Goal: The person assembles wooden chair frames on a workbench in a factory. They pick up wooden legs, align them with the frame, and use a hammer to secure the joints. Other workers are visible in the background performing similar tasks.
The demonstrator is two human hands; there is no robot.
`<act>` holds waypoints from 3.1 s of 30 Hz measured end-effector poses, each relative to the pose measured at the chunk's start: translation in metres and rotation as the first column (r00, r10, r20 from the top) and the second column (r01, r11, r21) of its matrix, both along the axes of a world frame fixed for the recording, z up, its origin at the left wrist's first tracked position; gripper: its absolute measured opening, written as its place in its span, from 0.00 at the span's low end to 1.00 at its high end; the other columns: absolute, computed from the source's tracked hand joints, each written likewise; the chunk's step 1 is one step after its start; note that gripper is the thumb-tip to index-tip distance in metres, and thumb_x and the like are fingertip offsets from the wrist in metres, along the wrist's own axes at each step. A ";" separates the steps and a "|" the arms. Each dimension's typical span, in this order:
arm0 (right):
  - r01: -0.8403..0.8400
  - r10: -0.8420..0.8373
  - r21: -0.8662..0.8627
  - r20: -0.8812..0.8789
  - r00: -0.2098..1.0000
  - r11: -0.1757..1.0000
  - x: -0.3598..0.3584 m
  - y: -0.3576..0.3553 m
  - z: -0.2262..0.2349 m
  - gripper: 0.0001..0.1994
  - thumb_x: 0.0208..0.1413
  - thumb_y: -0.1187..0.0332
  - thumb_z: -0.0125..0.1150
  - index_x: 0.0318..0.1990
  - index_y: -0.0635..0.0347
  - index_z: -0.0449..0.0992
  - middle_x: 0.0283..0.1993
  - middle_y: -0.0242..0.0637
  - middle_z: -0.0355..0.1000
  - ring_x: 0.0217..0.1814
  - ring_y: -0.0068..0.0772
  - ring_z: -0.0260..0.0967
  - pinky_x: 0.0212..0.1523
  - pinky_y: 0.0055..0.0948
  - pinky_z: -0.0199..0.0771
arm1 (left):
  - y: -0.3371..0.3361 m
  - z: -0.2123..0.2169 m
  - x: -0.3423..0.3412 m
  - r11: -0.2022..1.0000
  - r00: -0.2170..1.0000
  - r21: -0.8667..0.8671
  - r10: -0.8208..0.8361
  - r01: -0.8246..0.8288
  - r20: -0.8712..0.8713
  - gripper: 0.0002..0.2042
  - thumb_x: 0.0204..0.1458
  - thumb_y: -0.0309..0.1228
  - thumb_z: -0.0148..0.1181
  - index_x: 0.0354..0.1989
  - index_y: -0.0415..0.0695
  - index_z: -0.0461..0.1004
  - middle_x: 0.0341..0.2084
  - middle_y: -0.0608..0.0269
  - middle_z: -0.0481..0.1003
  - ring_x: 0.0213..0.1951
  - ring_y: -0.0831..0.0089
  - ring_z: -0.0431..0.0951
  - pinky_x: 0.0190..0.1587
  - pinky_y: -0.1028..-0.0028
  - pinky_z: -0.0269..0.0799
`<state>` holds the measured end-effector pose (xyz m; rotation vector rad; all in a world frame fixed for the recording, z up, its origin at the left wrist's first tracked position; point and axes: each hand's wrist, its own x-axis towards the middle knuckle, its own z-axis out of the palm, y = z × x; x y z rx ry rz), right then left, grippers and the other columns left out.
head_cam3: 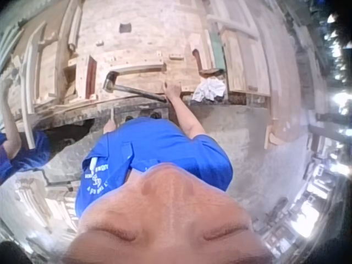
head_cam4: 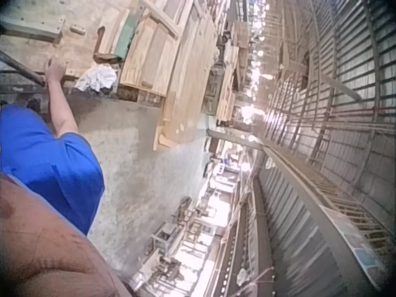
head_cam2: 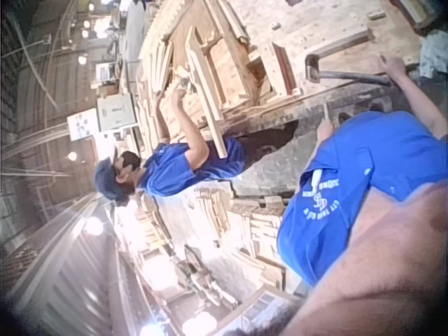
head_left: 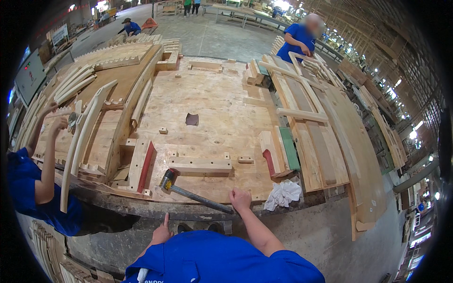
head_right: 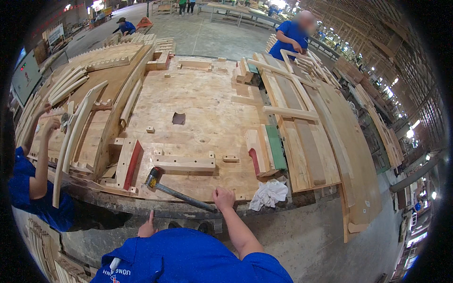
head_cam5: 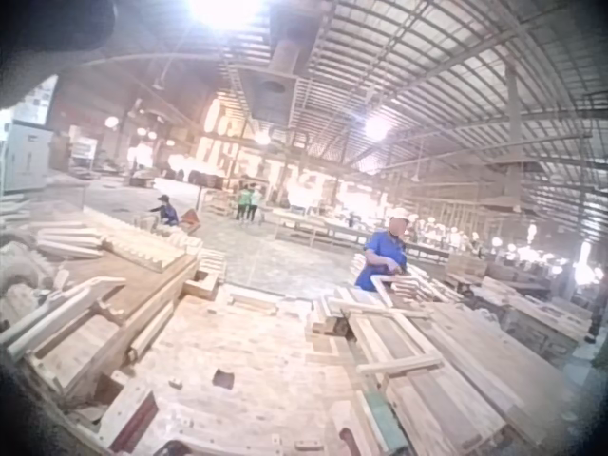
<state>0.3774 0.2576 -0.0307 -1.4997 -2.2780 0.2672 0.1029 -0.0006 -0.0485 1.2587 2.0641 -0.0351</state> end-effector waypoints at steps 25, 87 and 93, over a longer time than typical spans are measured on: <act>-0.011 0.013 0.053 -0.036 0.999 0.999 0.000 0.001 -0.002 0.12 0.48 0.60 0.57 0.18 0.54 0.71 0.18 0.39 0.70 0.24 0.43 0.69 0.30 0.42 0.63 | 0.000 -0.001 -0.001 1.000 1.000 -0.010 -0.014 0.014 -0.012 0.49 0.46 0.39 0.58 0.69 0.51 0.26 0.42 0.40 0.71 0.41 0.47 0.75 0.44 0.56 0.72; 0.012 -0.012 0.015 -0.013 1.000 1.000 0.000 0.000 -0.003 0.11 0.48 0.59 0.57 0.19 0.53 0.72 0.20 0.37 0.71 0.24 0.43 0.69 0.32 0.41 0.63 | 0.001 -0.002 0.001 0.998 1.000 -0.066 -0.007 0.007 0.005 0.50 0.48 0.41 0.58 0.68 0.51 0.23 0.45 0.39 0.70 0.44 0.47 0.74 0.47 0.57 0.71; 0.009 -0.005 0.072 -0.056 0.998 0.997 -0.001 0.000 -0.002 0.12 0.47 0.60 0.57 0.17 0.54 0.71 0.18 0.39 0.70 0.22 0.45 0.68 0.29 0.42 0.63 | 0.002 -0.002 -0.001 0.999 1.000 -0.041 -0.014 0.015 0.023 0.50 0.47 0.40 0.58 0.68 0.51 0.24 0.45 0.40 0.70 0.44 0.47 0.74 0.46 0.57 0.71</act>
